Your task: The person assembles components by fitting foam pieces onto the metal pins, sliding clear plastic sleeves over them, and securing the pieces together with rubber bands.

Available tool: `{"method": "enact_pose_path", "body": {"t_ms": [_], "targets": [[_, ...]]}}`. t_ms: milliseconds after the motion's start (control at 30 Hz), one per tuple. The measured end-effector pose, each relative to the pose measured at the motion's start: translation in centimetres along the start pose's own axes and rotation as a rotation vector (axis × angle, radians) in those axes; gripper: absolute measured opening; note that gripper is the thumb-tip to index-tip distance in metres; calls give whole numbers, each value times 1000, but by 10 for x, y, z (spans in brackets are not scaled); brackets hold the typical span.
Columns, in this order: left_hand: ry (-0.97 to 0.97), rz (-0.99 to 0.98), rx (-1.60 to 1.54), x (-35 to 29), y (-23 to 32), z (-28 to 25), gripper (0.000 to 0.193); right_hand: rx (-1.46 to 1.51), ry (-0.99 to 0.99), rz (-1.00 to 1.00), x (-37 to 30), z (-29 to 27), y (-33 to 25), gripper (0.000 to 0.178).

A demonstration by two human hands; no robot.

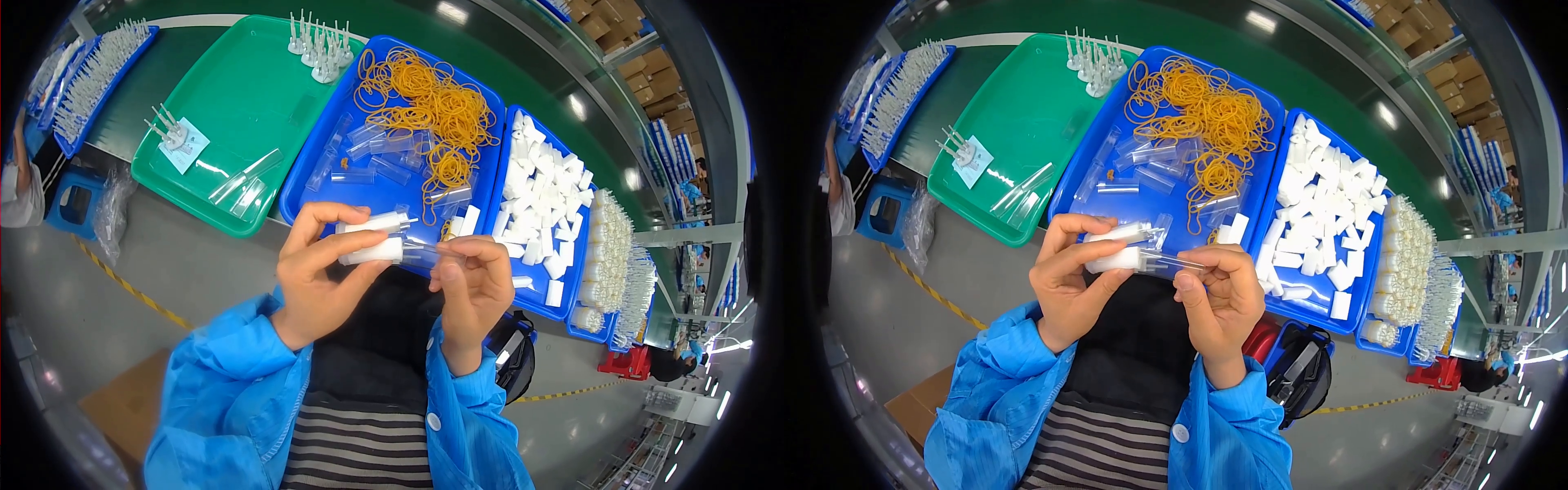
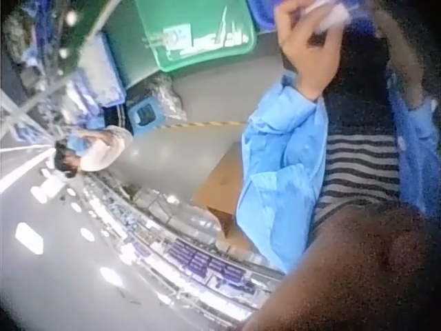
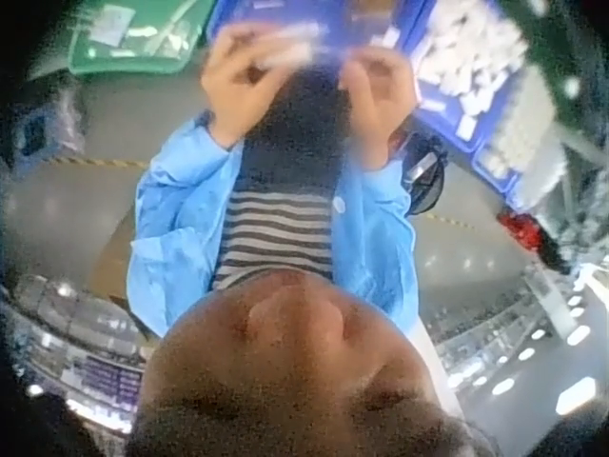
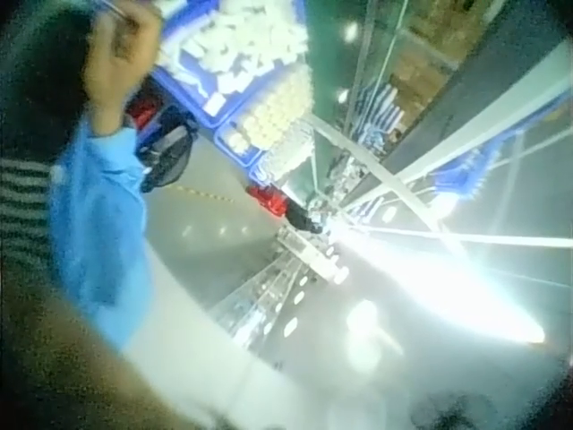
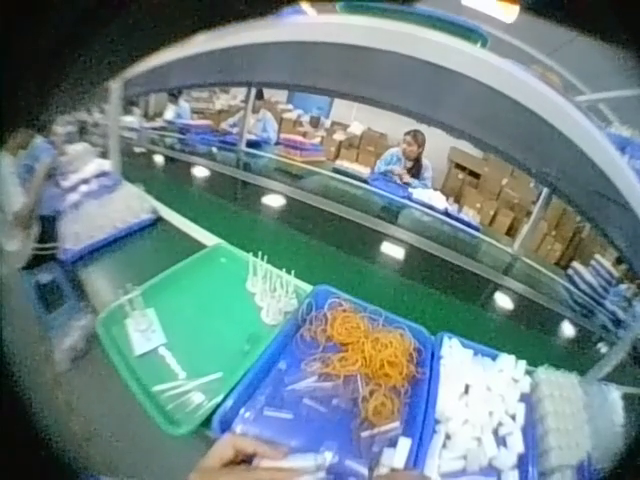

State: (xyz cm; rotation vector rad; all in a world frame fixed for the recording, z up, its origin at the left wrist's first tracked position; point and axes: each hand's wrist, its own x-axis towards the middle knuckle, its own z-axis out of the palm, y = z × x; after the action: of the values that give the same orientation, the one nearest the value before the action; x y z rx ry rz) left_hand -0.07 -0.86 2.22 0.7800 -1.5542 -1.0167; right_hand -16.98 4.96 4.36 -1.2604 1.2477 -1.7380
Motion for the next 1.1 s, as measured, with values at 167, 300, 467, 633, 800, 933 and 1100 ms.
{"method": "enact_pose_path", "body": {"t_ms": [167, 300, 467, 633, 800, 933, 1100], "targets": [[2, 56, 71, 2, 3, 0, 30, 6, 26, 5, -2, 4, 4, 20], [2, 28, 45, 1, 3, 3, 28, -13, 44, -74, -2, 6, 8, 20], [6, 82, 86, 2, 4, 0, 27, -33, 31, -82, -3, 7, 7, 20], [-6, 80, 30, -4, -3, 3, 28, 4, -58, 4, -2, 2, 8, 21], [-35, 39, -45, -5, 0, 13, 41, 12, 139, 95, -3, 8, 13, 32], [29, 219, 194, -10, -16, 18, 55, -526, 81, -164, -5, 25, 12, 94], [40, 432, 278, -8, -22, 21, 66, -831, 192, -254, -7, 34, 14, 91]]}}
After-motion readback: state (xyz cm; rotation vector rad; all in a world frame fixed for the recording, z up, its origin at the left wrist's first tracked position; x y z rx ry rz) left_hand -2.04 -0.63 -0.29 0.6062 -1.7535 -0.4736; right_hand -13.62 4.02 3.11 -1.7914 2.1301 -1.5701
